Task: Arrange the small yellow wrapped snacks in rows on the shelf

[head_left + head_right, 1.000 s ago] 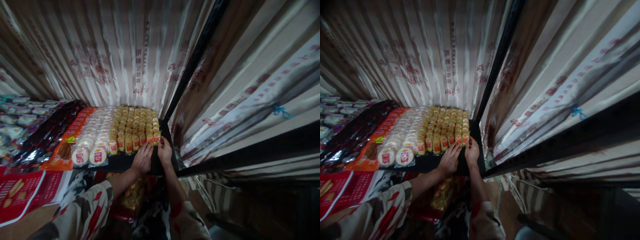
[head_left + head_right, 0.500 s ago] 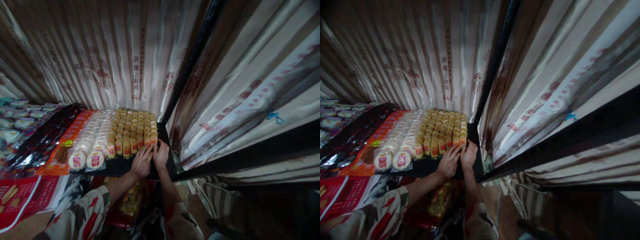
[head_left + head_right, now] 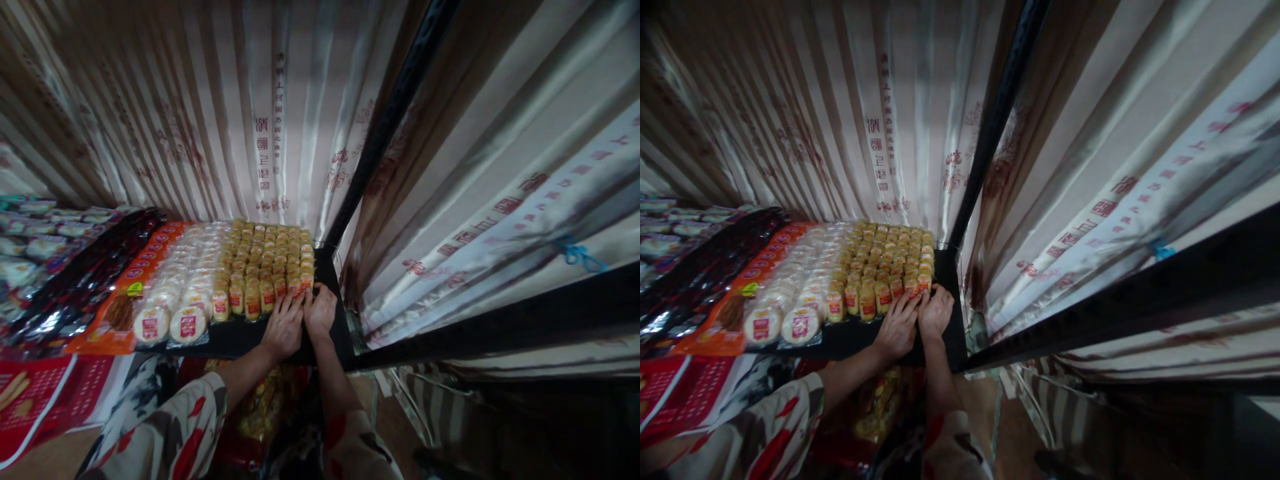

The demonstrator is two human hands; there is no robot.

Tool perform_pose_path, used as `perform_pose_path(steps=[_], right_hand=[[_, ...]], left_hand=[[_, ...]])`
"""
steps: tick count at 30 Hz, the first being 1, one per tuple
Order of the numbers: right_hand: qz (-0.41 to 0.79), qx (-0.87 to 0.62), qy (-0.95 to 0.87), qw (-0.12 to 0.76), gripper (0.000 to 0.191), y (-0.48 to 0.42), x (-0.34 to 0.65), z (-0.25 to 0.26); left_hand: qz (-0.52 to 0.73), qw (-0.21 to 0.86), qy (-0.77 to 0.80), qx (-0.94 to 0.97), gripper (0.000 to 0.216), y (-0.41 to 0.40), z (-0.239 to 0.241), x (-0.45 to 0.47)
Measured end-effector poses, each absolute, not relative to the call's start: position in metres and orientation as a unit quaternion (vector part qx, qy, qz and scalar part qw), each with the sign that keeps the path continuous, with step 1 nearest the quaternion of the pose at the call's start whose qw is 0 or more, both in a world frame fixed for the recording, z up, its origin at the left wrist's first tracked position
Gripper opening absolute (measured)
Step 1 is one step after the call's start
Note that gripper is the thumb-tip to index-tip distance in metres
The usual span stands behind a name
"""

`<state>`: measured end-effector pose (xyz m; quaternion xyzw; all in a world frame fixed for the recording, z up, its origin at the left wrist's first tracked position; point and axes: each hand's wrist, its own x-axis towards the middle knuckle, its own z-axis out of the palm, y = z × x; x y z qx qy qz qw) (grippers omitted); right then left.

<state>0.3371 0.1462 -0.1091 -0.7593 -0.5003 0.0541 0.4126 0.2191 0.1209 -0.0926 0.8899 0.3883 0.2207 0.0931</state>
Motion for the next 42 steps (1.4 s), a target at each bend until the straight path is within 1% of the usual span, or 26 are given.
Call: perform_pose_path(steps=[6, 11, 22, 25, 27, 31, 33, 35, 37, 39, 42], right_hand=[[0.032, -0.760, -0.502, 0.410, 0.029, 0.146, 0.336, -0.110], [0.006, -0.753, -0.505, 0.422, 0.034, 0.144, 0.339, -0.115], [0.028, -0.746, -0.495, 0.445, 0.037, 0.140, 0.337, -0.113], [0.034, -0.746, -0.479, 0.461, 0.041, 0.139, 0.336, -0.110], [0.016, -0.739, -0.478, 0.475, 0.043, 0.138, 0.336, -0.105], [-0.006, -0.702, -0.503, 0.505, 0.039, 0.123, 0.329, -0.087], [0.034, -0.678, -0.501, 0.537, 0.039, 0.106, 0.320, -0.078], [0.098, -0.655, -0.486, 0.570, 0.040, 0.083, 0.305, -0.072], [0.158, -0.648, -0.471, 0.577, 0.038, 0.054, 0.285, -0.074], [0.215, -0.646, -0.502, 0.533, 0.034, 0.025, 0.261, -0.085], [0.296, -0.633, -0.583, 0.414, 0.027, -0.006, 0.224, -0.118]], left_hand=[[0.226, 0.100, 0.386, 0.889, 0.055, 0.122, -0.094, 0.220], [0.225, 0.089, 0.379, 0.893, 0.044, 0.121, -0.095, 0.219], [0.230, 0.064, 0.355, 0.904, 0.037, 0.120, -0.096, 0.217], [0.245, 0.062, 0.347, 0.903, 0.038, 0.121, -0.097, 0.217], [0.256, 0.064, 0.348, 0.900, 0.037, 0.121, -0.096, 0.216], [0.268, 0.081, 0.340, 0.898, 0.035, 0.115, -0.086, 0.209], [0.269, 0.093, 0.315, 0.905, 0.032, 0.105, -0.083, 0.199], [0.265, 0.113, 0.288, 0.913, 0.028, 0.088, -0.086, 0.184], [0.249, 0.143, 0.269, 0.919, 0.025, 0.063, -0.095, 0.163], [0.215, 0.182, 0.253, 0.926, 0.025, 0.033, -0.111, 0.139], [0.143, 0.242, 0.319, 0.905, 0.028, -0.003, -0.142, 0.101]])
